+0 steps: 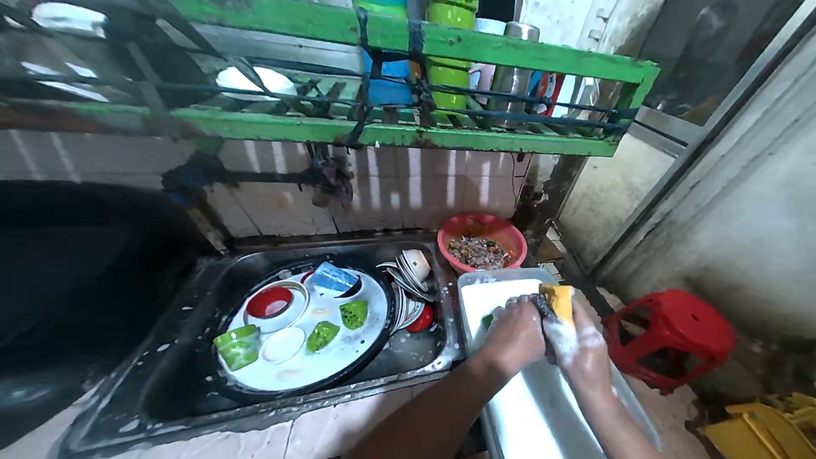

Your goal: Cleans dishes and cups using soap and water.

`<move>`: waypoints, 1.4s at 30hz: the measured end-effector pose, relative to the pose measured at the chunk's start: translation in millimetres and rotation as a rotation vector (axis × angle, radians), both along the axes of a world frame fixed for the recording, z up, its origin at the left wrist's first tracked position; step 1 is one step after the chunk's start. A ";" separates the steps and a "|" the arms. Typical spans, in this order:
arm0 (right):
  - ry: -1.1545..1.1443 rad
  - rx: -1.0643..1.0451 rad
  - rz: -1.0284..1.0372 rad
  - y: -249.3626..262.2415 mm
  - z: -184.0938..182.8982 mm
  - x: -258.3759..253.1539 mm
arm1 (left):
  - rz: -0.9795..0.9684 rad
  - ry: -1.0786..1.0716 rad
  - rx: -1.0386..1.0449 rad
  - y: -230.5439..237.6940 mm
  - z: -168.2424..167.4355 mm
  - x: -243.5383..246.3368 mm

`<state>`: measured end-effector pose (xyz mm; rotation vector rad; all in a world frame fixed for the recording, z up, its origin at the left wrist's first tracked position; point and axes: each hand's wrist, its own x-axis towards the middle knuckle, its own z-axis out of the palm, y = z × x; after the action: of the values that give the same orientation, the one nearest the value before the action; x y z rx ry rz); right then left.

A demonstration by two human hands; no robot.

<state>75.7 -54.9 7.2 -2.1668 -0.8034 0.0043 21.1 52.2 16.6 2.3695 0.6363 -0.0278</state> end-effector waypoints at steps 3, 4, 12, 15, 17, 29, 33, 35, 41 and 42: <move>0.211 0.041 -0.045 5.5 6.0 15.5 | -0.095 -0.042 0.069 -8.5 -0.6 -3.7; 0.321 0.073 -0.050 6.4 8.9 27.2 | -0.120 -0.064 0.081 -14.2 0.8 -4.7; 0.069 -0.017 0.145 7.3 -1.4 -1.9 | 0.125 -0.215 0.096 43.1 -1.5 -29.3; 0.232 -0.260 0.191 -20.8 -19.7 14.0 | 0.397 -0.231 0.234 113.2 -8.9 -62.7; 0.279 -0.294 0.139 -45.8 -32.3 29.5 | 0.541 -0.140 0.336 163.5 -13.3 -99.6; 0.025 -0.807 0.366 -53.4 -56.2 35.4 | -0.520 0.134 0.256 49.7 -58.4 -4.2; 0.015 -0.899 0.442 -50.5 -64.2 34.7 | -0.486 0.144 0.401 45.1 -102.9 22.4; 0.018 -0.815 0.447 -54.5 -65.8 37.0 | -0.489 0.169 0.425 42.9 -101.8 31.0; 0.498 -0.199 0.137 -66.9 -53.0 45.4 | 0.009 -0.292 -0.221 41.4 -62.9 16.7; 0.596 -0.047 0.088 -66.7 -48.6 45.8 | 0.179 -0.483 -0.492 38.0 -58.3 13.5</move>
<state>121.5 -121.6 -41.4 -2.0052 -0.5471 0.6854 34.6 90.2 -41.7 1.7480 0.5255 0.4088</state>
